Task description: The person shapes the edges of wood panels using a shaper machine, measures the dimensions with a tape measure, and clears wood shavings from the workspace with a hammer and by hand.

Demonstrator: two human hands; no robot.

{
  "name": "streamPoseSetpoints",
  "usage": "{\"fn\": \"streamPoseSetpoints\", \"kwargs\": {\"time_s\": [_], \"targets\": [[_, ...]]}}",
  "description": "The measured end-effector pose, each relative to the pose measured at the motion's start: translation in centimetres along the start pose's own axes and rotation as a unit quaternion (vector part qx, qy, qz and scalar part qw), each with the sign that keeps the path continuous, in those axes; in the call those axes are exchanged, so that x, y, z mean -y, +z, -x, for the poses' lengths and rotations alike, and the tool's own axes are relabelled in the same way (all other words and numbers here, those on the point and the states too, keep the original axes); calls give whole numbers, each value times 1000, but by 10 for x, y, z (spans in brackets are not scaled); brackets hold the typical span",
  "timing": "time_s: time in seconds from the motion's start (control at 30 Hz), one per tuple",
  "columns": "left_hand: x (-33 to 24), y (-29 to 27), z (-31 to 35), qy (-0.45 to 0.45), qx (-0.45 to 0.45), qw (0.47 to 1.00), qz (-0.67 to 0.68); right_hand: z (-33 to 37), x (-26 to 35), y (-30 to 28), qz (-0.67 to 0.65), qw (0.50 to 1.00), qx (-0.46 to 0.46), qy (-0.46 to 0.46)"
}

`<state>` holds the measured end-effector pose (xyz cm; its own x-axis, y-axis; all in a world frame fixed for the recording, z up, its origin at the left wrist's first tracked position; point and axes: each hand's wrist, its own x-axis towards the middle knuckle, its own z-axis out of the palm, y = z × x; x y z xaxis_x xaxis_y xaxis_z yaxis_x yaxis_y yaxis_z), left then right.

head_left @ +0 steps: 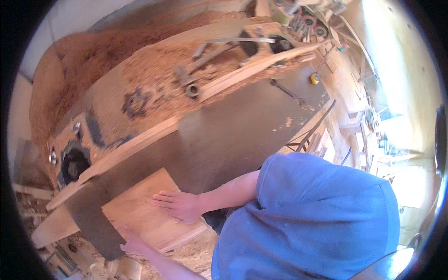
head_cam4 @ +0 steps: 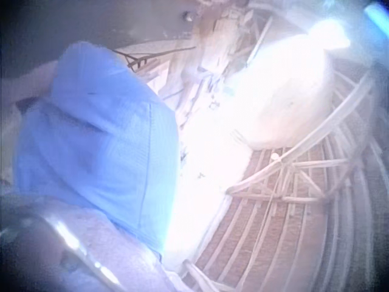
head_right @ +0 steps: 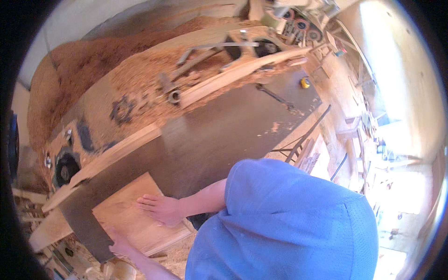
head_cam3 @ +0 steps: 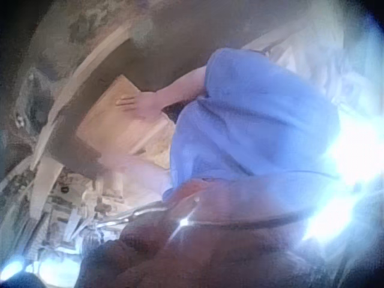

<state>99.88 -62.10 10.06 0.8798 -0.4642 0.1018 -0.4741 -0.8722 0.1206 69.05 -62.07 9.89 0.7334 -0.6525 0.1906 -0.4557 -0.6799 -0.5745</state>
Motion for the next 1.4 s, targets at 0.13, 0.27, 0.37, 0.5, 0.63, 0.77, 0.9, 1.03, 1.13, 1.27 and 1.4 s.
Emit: {"fn": "streamPoseSetpoints", "kwargs": {"time_s": [0.13,0.27,0.37,0.5,0.63,0.77,0.9,1.03,1.13,1.27,1.4], "targets": [[-58,-12,153,28,7,1000,-6,128,-52,-57,47,999,-6,13],[-57,-5,247,121,97,980,128,227,-122,-164,-88,966,38,240],[-13,-22,312,165,-50,984,-53,314,-170,-295,98,882,-83,453],[-14,-32,414,-38,188,964,183,497,-247,-382,295,647,-160,685],[-32,-28,452,-287,313,741,520,661,-369,-389,308,629,-51,712],[-33,-43,466,-209,222,756,579,691,-413,-410,353,681,-40,640],[-31,-41,469,-271,253,728,576,703,-438,-470,243,712,-45,658],[-20,-55,468,-170,142,871,438,613,-367,-437,-16,664,-252,704],[-47,-87,482,-43,102,888,446,496,-283,-424,-125,730,-213,637],[-123,-128,494,104,346,735,573,333,-164,-346,-191,825,9,531],[-136,-112,514,19,421,640,643,243,-76,-261,-187,936,115,276]]}}
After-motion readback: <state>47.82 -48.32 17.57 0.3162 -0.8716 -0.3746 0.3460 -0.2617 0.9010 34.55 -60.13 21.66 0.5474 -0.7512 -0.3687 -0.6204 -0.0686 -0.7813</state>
